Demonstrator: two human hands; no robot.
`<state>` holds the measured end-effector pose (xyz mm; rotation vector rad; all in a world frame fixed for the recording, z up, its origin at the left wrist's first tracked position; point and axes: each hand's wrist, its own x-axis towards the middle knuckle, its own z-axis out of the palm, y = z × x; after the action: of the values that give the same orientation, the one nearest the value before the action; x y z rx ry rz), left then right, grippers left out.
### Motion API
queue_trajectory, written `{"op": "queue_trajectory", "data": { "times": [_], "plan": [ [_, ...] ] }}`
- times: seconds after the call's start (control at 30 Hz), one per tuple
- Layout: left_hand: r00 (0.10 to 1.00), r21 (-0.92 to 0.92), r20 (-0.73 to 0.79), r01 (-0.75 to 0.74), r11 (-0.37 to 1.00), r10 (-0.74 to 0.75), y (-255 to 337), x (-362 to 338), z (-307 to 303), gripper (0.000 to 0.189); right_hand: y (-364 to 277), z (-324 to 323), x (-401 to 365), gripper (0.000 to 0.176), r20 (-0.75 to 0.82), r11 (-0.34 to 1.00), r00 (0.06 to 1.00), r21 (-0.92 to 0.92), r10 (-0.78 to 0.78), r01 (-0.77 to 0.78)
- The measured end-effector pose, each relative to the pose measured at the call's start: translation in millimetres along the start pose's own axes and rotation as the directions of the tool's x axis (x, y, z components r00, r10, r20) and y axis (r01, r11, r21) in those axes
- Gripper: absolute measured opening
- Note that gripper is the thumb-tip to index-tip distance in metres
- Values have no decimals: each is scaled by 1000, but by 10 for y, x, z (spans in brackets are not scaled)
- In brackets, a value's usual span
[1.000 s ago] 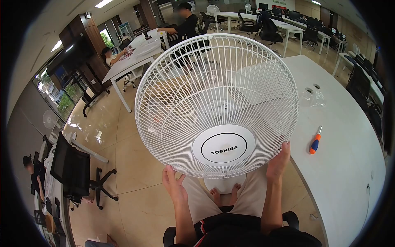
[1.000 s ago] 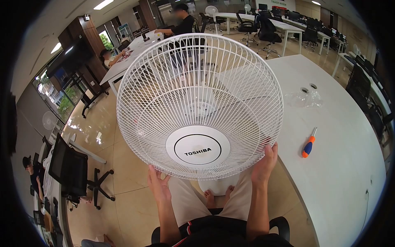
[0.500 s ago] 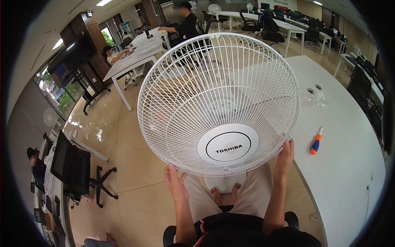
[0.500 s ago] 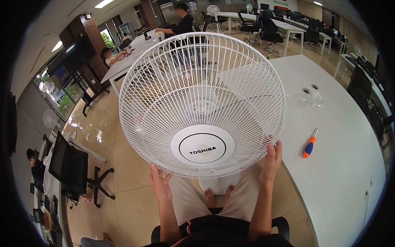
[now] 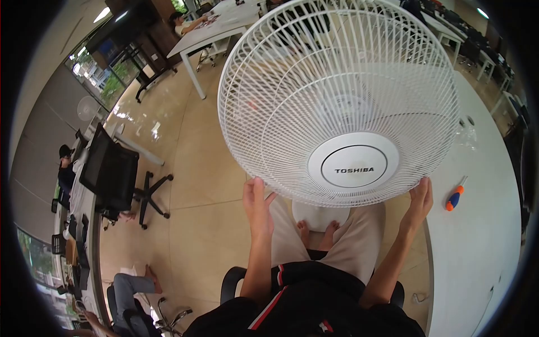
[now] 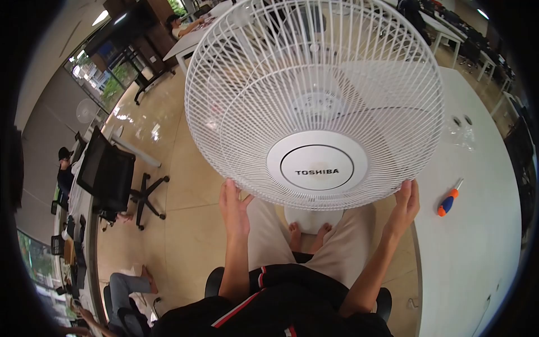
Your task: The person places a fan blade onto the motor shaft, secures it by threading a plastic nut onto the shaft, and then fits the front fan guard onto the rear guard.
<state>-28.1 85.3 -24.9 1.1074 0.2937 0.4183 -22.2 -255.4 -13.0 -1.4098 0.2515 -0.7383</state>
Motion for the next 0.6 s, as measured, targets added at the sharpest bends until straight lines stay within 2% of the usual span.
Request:
{"op": "queue_trajectory", "data": {
  "times": [0.13,0.23,0.33,0.43,0.53,0.6],
  "plan": [
    [1000,-28,28,9,1000,-8,-19,28,-9,30,42,61,-1,51,-24,993,998,103,59,-56],
    [1000,26,28,0,1000,0,-77,62,-39,45,86,95,1,54,-48,988,995,134,84,-77],
    [1000,-66,19,-13,998,14,-45,54,28,29,101,129,-12,53,-58,985,995,158,77,-67],
    [1000,-64,21,-12,998,13,-12,41,70,28,118,150,-10,52,-63,983,995,172,73,-61],
    [995,12,87,-40,999,39,-138,100,-47,68,157,160,0,56,-45,979,996,192,79,-69],
    [999,-100,31,-21,995,24,-122,131,-2,72,194,163,23,61,-3,976,996,197,93,-90]
  ]
}}
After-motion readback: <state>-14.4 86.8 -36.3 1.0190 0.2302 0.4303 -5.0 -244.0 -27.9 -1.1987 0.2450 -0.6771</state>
